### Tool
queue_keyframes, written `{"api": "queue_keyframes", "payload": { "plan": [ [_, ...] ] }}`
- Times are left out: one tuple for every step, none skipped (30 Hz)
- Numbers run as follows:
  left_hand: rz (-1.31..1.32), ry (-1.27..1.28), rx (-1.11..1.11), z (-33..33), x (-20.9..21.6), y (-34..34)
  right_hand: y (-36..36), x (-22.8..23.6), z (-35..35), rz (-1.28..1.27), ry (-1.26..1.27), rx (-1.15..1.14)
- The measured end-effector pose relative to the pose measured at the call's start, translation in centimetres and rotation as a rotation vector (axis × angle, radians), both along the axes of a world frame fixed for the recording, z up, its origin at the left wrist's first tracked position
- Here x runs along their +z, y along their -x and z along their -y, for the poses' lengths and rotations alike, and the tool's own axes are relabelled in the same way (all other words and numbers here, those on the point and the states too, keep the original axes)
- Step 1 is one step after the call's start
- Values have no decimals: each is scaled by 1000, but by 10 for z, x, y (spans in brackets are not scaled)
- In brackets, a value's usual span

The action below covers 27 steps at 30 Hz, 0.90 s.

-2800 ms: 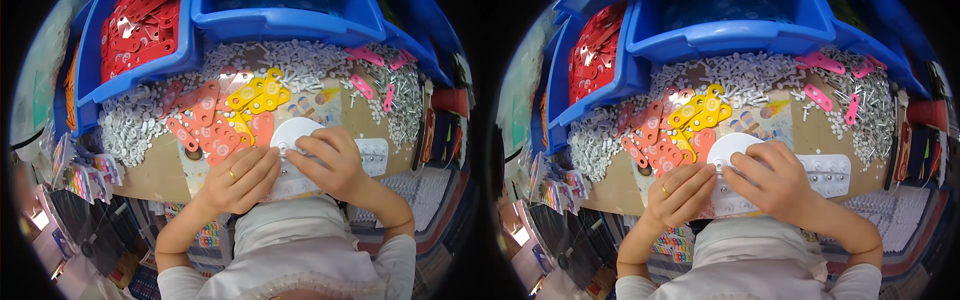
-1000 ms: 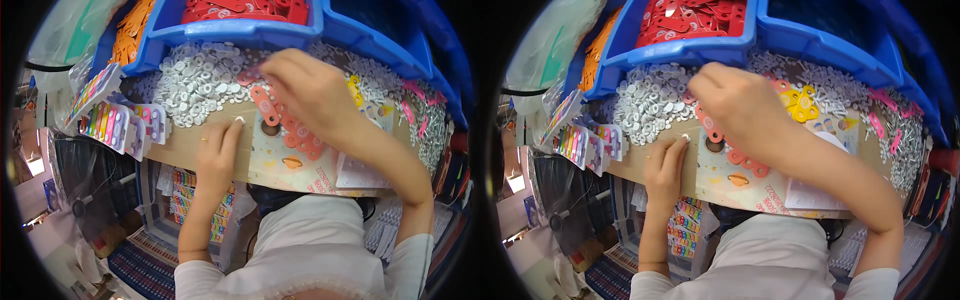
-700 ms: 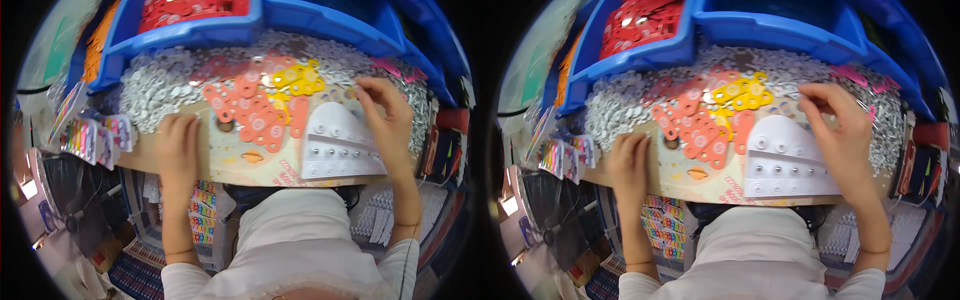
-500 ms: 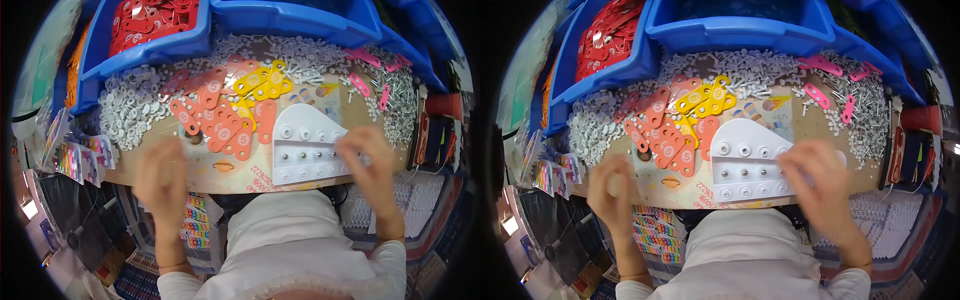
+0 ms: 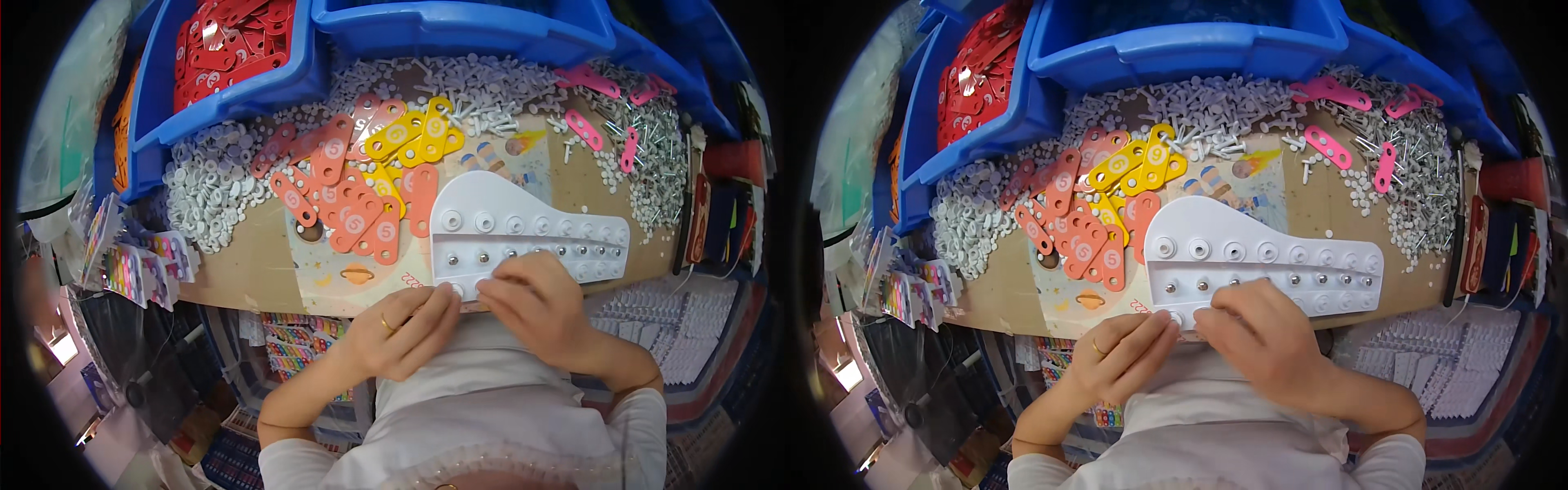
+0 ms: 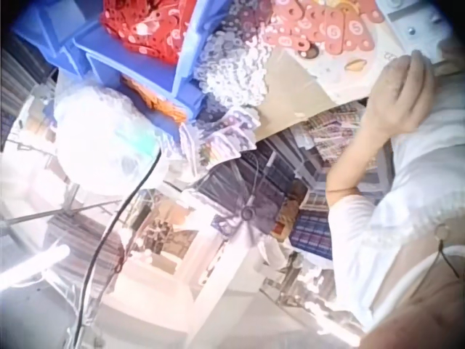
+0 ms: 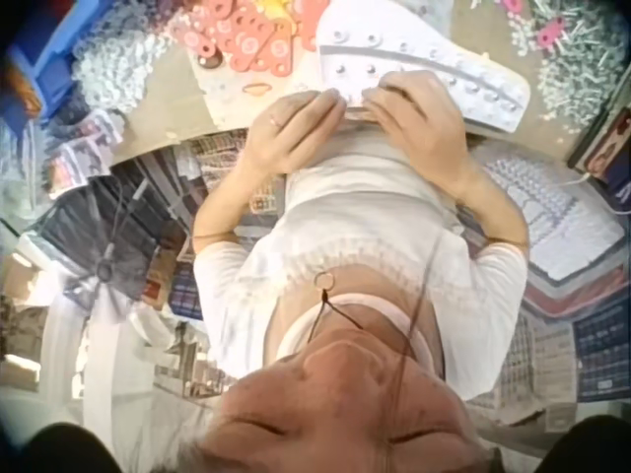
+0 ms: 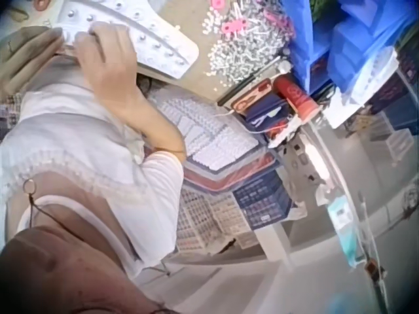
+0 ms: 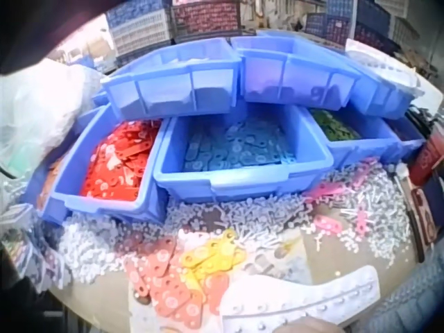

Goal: Assembling a toy xylophone by attaching colored keys to a white plastic base and securing them with pins.

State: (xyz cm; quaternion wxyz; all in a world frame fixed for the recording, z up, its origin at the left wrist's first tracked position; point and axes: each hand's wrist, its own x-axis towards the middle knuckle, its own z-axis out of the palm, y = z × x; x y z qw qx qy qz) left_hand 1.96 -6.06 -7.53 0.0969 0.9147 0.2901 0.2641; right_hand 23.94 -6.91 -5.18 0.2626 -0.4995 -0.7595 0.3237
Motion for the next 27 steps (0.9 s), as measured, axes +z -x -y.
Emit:
{"api": "queue_keyframes", "payload": {
  "plan": [
    [38, -55, -22, -1, -6, 3, -2, -6, 4, 59, -172, 48],
    [78, -109, -44, -2, -10, 5, -3, -10, 6, 118, -343, 97],
    [81, -109, -46, -3, -14, 4, -2, -11, 7, 122, -343, 96],
    [88, -145, -49, -4, -18, 1, 1, -11, 7, 134, -349, 80],
    [95, -180, -52, -3, -20, -1, 2, -12, 7, 146, -356, 64],
    [97, -183, -54, -4, -18, -2, 1, -12, 5, 148, -359, 61],
    [74, -176, -53, -4, -17, -3, -2, -11, 3, 155, -375, 100],
    [51, -169, -51, -5, -16, -3, -5, -11, 1, 162, -390, 139],
    [51, -172, -50, -4, -16, -1, -9, -10, 0, 161, -393, 140],
    [87, -121, -32, -2, -17, 1, -15, -9, -2, 156, -390, 202],
    [123, -70, -12, -2, -17, 4, -17, -8, -3, 151, -387, 265],
    [126, -69, -6, -1, -17, 5, -16, -10, -2, 153, -386, 271],
    [165, 16, 17, -1, -17, 6, -14, -12, 1, 118, -367, 207],
    [202, 100, 43, 0, -16, 8, -12, -13, 2, 83, -347, 145],
    [200, 96, 64, 2, -14, 8, -10, -12, 1, 75, -351, 166],
    [210, 119, 86, 4, -11, 7, -6, -10, -1, 49, -275, 116],
    [219, 140, 112, 6, -9, 5, -2, -6, -2, 22, -200, 71],
    [236, 144, 113, 8, -14, 3, 0, -3, -2, 3, -211, 100],
    [219, 128, 144, 6, -11, 6, 0, 0, -1, 71, -195, 91],
    [238, 103, 178, 4, -8, 10, 0, 3, -5, 138, -180, 83],
    [258, 79, 207, 3, -4, 16, 1, 9, -12, 116, -194, 110],
    [304, 104, 321, -1, -4, 33, 0, 16, -18, 102, -157, 96],
    [260, 14, 520, -11, -4, 50, 2, 21, -24, 89, -119, 81],
    [156, 20, 727, -23, 3, 65, 7, 24, -34, 65, -118, 121],
    [79, -21, 800, -38, 3, 81, 18, 21, -46, 60, -119, 133],
    [5, -62, 871, -51, 4, 93, 36, 21, -62, 62, -213, 234],
    [2, -68, 889, -58, 3, 97, 54, 17, -77, 61, -311, 341]
  ]
}}
